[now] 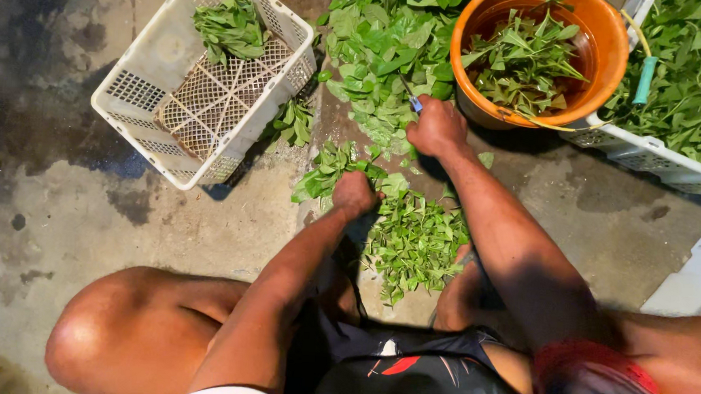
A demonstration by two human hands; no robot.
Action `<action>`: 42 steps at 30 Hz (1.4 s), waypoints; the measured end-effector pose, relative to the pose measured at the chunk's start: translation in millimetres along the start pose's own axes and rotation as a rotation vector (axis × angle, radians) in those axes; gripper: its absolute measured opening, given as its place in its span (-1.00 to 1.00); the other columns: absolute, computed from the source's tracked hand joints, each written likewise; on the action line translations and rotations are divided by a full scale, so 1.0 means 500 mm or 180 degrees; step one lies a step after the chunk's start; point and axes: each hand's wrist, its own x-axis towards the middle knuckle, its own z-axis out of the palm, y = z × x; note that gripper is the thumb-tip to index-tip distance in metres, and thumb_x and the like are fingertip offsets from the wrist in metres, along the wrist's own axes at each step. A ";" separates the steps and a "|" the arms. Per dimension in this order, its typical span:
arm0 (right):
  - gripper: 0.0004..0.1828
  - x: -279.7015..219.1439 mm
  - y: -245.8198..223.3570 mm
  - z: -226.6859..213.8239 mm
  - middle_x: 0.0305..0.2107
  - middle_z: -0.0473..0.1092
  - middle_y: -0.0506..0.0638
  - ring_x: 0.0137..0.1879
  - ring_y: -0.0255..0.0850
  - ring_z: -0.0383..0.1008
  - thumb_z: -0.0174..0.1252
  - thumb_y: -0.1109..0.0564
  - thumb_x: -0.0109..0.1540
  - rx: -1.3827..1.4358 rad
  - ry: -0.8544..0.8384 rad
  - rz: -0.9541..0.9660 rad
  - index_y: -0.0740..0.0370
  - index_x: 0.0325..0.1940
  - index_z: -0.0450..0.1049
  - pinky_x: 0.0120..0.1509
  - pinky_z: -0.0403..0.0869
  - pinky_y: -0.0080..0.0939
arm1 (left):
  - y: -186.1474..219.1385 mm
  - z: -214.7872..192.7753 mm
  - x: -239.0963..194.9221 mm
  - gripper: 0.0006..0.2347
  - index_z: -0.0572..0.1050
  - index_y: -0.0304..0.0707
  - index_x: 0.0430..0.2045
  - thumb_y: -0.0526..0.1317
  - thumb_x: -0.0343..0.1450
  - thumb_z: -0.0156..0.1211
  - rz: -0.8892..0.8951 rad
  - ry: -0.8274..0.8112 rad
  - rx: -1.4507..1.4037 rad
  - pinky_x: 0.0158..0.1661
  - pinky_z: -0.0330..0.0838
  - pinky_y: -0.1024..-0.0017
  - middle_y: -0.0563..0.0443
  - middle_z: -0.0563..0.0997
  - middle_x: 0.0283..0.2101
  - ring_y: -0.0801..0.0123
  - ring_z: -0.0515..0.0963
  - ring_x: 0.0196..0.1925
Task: The person sits on the floor and uses scissors to trim leaves from stems. The trimmed leaves are placed into a white basket, while the stems are discarded into an orange bucket. The person continues this repetitive trimming process throughout the clip.
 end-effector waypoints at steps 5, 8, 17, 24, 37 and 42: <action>-0.64 -0.008 0.000 -0.004 -0.21 0.52 0.33 -0.01 0.30 0.51 0.26 0.03 0.11 -0.0039 -0.0115 0.0005 0.20 -0.06 0.51 0.09 0.47 0.26 | -0.021 0.039 0.012 -0.73 0.70 -0.26 -0.33 -0.04 0.31 0.36 0.0184 0.0503 -0.0419 -0.06 0.57 0.14 -0.28 0.70 -0.21 -0.05 0.70 -0.17; -0.65 -0.007 0.007 0.005 -0.22 0.52 0.32 -0.03 0.30 0.51 0.27 0.04 0.10 0.0008 -0.0067 -0.0011 0.20 -0.07 0.52 0.08 0.47 0.26 | -0.030 0.039 0.031 -0.80 0.70 -0.30 -0.44 -0.13 0.27 0.37 0.0370 0.0259 -0.1027 -0.19 0.56 0.25 -0.19 0.71 -0.37 0.07 0.71 -0.29; -0.68 0.058 0.063 0.071 -0.27 0.57 0.15 -0.12 0.04 0.59 0.34 0.06 0.08 0.0949 -0.0022 -0.0109 0.17 -0.11 0.60 0.02 0.53 0.00 | 0.012 -0.136 0.082 -0.86 0.52 -0.43 -0.19 -0.33 0.44 0.22 0.0857 -0.1008 -0.3264 -0.46 0.55 0.50 -0.10 0.70 -0.25 0.29 0.74 -0.35; -0.71 0.100 0.046 0.067 -0.34 0.59 0.04 -0.24 -0.23 0.59 0.35 0.11 0.11 0.1556 -0.0158 -0.0983 0.24 -0.12 0.61 -0.10 0.53 -0.18 | 0.026 -0.356 0.076 -0.75 0.46 -0.41 -0.02 -0.38 0.43 0.26 0.1692 -0.0678 -0.3460 -0.31 0.62 0.48 -0.17 0.67 -0.20 0.27 0.74 -0.24; -0.63 0.067 -0.081 -0.058 -0.50 0.48 0.03 -0.38 -0.23 0.41 0.37 0.06 0.15 0.1351 -0.0229 -0.1309 0.23 0.00 0.58 -0.24 0.45 -0.14 | 0.038 -0.491 0.063 -0.82 0.58 -0.37 -0.12 -0.41 0.42 0.28 0.1974 -0.0379 -0.3360 -0.34 0.69 0.34 -0.02 0.68 -0.20 0.35 0.69 -0.22; -0.63 0.034 -0.112 -0.128 -0.45 0.50 0.18 -0.29 0.10 0.53 0.33 0.03 0.13 0.0625 -0.0120 -0.1176 0.21 -0.04 0.52 -0.16 0.47 0.08 | 0.043 -0.456 0.093 -0.83 0.55 -0.36 -0.15 -0.40 0.41 0.28 0.2029 -0.0401 -0.3339 -0.38 0.70 0.33 0.02 0.66 -0.24 0.41 0.65 -0.26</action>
